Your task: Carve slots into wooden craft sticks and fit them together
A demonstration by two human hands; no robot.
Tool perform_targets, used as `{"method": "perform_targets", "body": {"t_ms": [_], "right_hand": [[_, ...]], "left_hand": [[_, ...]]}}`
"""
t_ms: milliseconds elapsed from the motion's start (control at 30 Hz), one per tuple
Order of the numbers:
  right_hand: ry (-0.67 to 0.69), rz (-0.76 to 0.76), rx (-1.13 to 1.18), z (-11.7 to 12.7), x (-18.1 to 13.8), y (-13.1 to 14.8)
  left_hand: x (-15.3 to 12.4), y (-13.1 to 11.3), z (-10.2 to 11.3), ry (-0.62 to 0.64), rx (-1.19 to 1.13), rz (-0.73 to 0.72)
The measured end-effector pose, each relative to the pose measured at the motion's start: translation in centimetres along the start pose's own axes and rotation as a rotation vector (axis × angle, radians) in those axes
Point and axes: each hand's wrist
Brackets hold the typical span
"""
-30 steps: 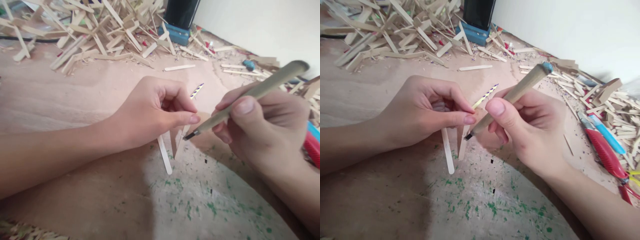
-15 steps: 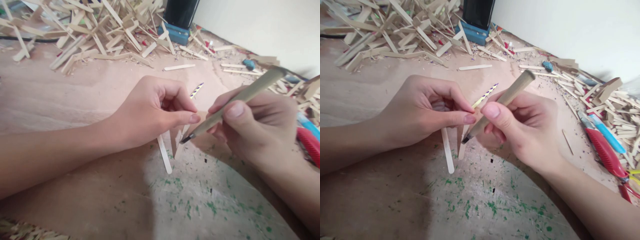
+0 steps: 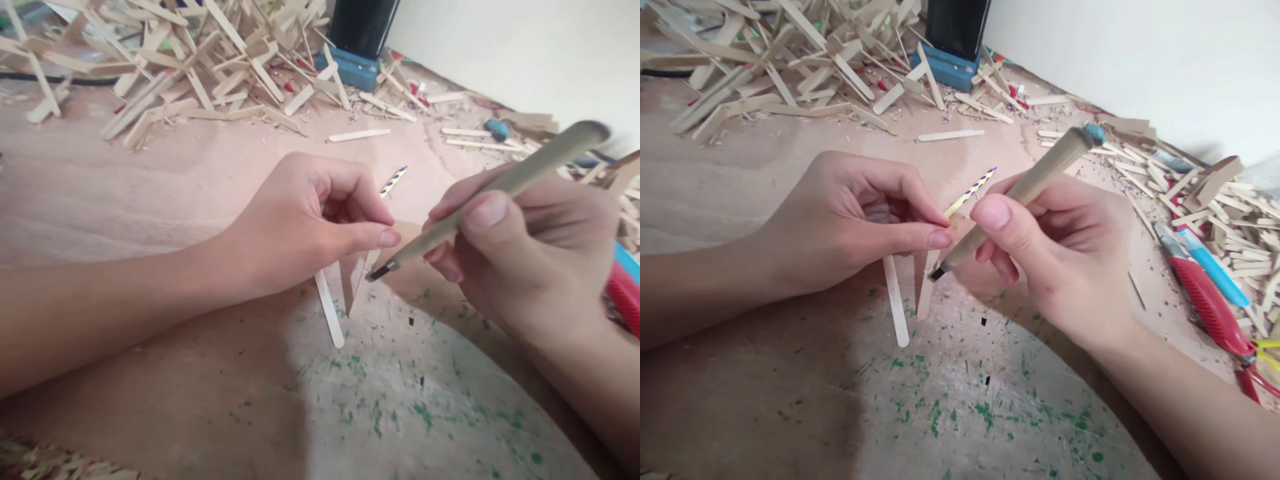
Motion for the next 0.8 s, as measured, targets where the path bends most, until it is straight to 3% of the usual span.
{"method": "perform_targets", "body": {"t_ms": [333,500,600,800], "right_hand": [[-0.012,-0.058,-0.052,-0.5,-0.3,0.8],[-0.064,0.129,-0.034,0.7,0.2,-0.1],[-0.14,0.126,0.006,0.9,0.7,-0.2],[-0.268,0.164,-0.007,1.3,1.0,0.6]], "left_hand": [[-0.1,0.1,0.1,-0.005,-0.017,0.007],[-0.1,-0.4,0.0,-0.028,0.038,0.035],[-0.2,-0.7,0.0,-0.021,0.066,0.046],[-1.4,-0.8,-0.2,-0.028,0.378,-0.091]]}}
Point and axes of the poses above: each hand's wrist, its own x-axis towards the middle knuckle, its own z-axis out of the back of the hand, y = z × x, and after that the axes turned 11 degrees about x, right-handed
